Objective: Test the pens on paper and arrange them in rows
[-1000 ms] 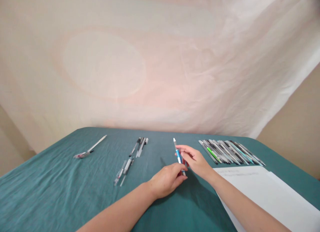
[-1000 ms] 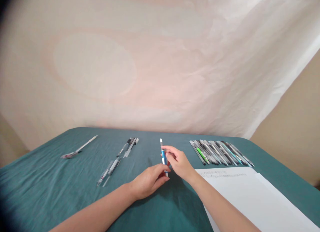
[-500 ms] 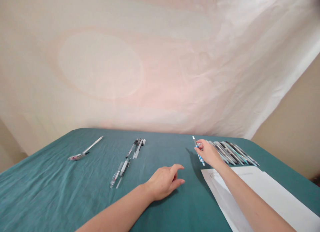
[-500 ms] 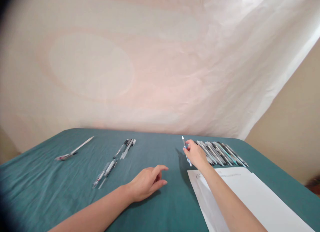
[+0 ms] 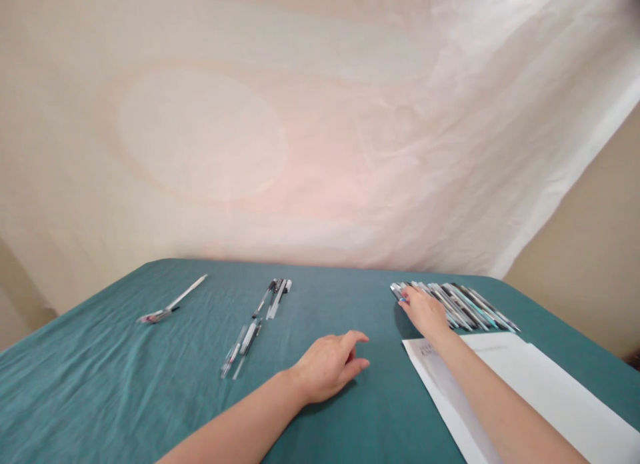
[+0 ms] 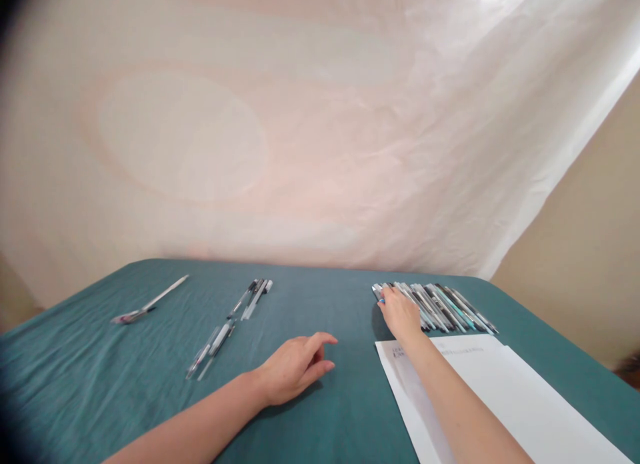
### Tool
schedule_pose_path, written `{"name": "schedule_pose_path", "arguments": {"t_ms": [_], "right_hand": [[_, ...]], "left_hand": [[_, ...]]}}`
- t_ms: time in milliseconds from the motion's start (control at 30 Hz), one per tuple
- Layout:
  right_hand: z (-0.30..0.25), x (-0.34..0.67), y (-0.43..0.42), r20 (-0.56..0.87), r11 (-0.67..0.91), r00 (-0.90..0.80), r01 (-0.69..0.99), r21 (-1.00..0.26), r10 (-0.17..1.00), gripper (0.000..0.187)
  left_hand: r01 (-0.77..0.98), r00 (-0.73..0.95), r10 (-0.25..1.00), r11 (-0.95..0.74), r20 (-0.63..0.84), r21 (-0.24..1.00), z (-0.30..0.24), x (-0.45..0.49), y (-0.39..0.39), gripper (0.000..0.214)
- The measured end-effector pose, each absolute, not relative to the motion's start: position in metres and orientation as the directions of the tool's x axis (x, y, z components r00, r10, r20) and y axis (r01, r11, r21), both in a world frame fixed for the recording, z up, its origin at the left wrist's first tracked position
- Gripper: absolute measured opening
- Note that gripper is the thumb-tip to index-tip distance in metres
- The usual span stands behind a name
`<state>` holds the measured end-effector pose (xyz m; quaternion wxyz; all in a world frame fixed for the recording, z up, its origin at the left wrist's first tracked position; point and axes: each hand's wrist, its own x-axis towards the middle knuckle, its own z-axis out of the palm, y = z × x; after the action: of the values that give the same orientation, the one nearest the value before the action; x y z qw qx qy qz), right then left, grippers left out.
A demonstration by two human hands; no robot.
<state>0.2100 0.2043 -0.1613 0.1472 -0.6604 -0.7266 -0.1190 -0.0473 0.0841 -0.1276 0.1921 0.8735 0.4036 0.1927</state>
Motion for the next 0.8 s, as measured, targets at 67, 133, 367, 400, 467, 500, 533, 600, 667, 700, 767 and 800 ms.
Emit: {"name": "schedule_pose_path", "arguments": {"t_ms": [67, 133, 367, 400, 467, 500, 533, 600, 667, 700, 767, 800], "right_hand": [[-0.161, 0.211, 0.204, 0.378, 0.096, -0.083, 0.995, -0.017, 0.922, 0.011], [-0.16, 0.211, 0.203, 0.388, 0.1, -0.086, 0.995, -0.018, 0.918, 0.011], [-0.154, 0.199, 0.197, 0.441, 0.119, -0.111, 0.993, 0.011, 0.891, 0.018], [-0.153, 0.197, 0.196, 0.448, 0.127, -0.12, 0.992, 0.014, 0.886, 0.019], [-0.151, 0.193, 0.193, 0.458, 0.152, -0.142, 0.988, 0.016, 0.877, 0.02], [-0.15, 0.191, 0.192, 0.462, 0.168, -0.154, 0.986, 0.013, 0.873, 0.02], [-0.149, 0.188, 0.191, 0.466, 0.185, -0.166, 0.983, 0.005, 0.869, 0.021], [-0.147, 0.18, 0.188, 0.464, 0.235, -0.198, 0.972, -0.024, 0.864, 0.021], [-0.144, 0.167, 0.184, 0.445, 0.316, -0.254, 0.946, -0.068, 0.858, 0.021], [-0.143, 0.157, 0.182, 0.43, 0.366, -0.294, 0.926, -0.094, 0.854, 0.021], [-0.142, 0.134, 0.178, 0.385, 0.47, -0.386, 0.869, -0.153, 0.838, 0.02], [-0.141, 0.121, 0.176, 0.358, 0.518, -0.433, 0.834, -0.189, 0.827, 0.019]], "left_hand": [[0.628, 0.597, 0.782, -0.596, 0.181, 0.5, -0.127, -0.047, 0.083, 0.035], [0.623, 0.59, 0.787, -0.585, 0.179, 0.519, -0.127, -0.047, 0.083, 0.034], [0.691, 0.407, 0.868, -0.496, 0.284, 0.526, -0.132, -0.066, 0.105, 0.027], [0.72, 0.37, 0.878, -0.477, 0.302, 0.504, -0.134, -0.073, 0.112, 0.026], [0.785, 0.312, 0.894, -0.433, 0.323, 0.442, -0.137, -0.09, 0.126, 0.025], [0.819, 0.279, 0.902, -0.403, 0.33, 0.408, -0.139, -0.098, 0.132, 0.026], [0.856, 0.237, 0.911, -0.36, 0.336, 0.371, -0.14, -0.107, 0.138, 0.027], [0.925, 0.146, 0.93, -0.249, 0.337, 0.287, -0.143, -0.122, 0.146, 0.029], [0.971, 0.057, 0.944, -0.128, 0.324, 0.203, -0.144, -0.134, 0.149, 0.03], [0.984, 0.021, 0.949, -0.076, 0.316, 0.164, -0.144, -0.138, 0.15, 0.029], [0.995, -0.036, 0.952, 0.005, 0.305, 0.1, -0.144, -0.142, 0.149, 0.028], [0.997, -0.057, 0.949, 0.035, 0.309, 0.075, -0.143, -0.143, 0.148, 0.027]]}}
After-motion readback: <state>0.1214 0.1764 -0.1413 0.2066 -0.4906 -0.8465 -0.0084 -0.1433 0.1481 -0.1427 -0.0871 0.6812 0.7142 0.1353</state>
